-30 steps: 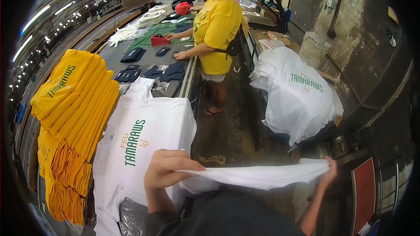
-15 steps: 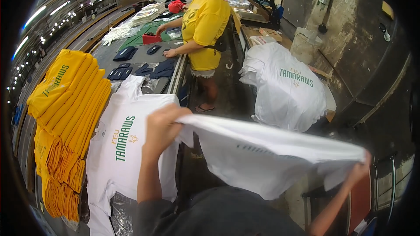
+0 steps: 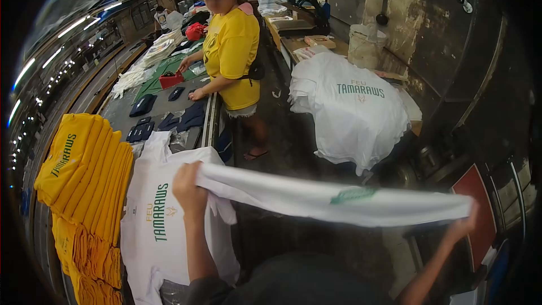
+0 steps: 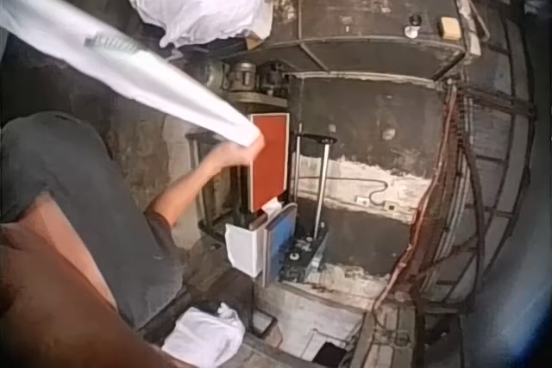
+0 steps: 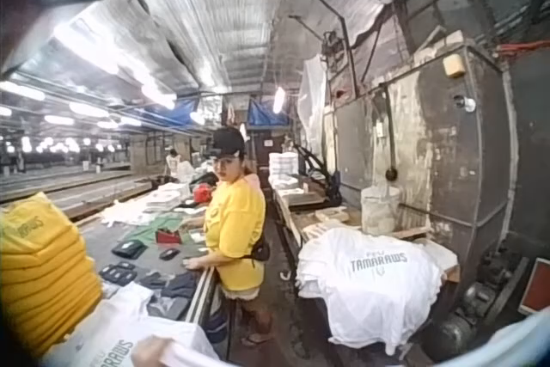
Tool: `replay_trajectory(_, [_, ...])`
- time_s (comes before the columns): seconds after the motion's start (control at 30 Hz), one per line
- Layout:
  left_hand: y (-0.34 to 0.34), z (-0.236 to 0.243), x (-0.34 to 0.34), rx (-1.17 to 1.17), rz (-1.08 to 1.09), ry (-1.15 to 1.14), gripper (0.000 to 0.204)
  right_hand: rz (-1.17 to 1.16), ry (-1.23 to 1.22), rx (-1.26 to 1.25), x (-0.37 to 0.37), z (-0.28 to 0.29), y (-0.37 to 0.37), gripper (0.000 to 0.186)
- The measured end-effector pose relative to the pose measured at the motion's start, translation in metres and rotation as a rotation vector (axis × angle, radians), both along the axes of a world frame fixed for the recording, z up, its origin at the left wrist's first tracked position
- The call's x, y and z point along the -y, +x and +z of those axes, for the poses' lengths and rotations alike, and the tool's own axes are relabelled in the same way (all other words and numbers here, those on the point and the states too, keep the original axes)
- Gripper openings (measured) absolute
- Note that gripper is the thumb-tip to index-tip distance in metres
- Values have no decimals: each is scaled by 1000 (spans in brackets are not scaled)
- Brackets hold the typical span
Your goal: Operating a heat press machine to print logos on white t-shirts in a workshop.
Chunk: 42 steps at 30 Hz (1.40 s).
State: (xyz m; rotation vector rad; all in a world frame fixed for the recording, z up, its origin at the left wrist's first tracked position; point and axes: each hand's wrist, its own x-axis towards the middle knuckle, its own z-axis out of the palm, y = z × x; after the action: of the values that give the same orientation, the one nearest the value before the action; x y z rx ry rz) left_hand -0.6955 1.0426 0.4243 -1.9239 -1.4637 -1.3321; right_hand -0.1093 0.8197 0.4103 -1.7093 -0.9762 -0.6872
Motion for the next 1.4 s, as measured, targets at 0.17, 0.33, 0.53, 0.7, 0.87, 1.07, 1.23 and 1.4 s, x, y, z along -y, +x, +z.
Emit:
replay_trajectory(0.17, [-1, 23, 11, 507, -25, 240, 24, 19, 708, 263, 12, 55, 5, 26])
replay_trajectory(0.33, [13, -8, -11, 62, -202, -29, 27, -253, 89, 18, 9, -12, -26, 24])
replay_trajectory(0.53, [30, 25, -38, 258, -114, 150, 19, -247, 523, -26, 78, 34, -21, 28])
replay_trajectory(0.7, [110, 9, -54, 321, -394, -133, 18, -460, 166, 143, 106, 13, 0, 27])
replay_trajectory(0.87, [194, -2, -42, 187, -477, -69, 21, -694, 3, 164, 201, -14, 38, 32])
replay_trajectory(1.07, [319, 14, -22, 177, -639, -34, 22, -1027, 51, 124, 308, -31, 88, 29])
replay_trajectory(1.23, [412, 14, 10, 133, -725, -23, 20, -1171, 47, 137, 383, -47, 99, 25])
replay_trajectory(1.4, [516, 4, 46, 169, -921, -92, 21, -1193, 85, 218, 440, -47, 92, 27])
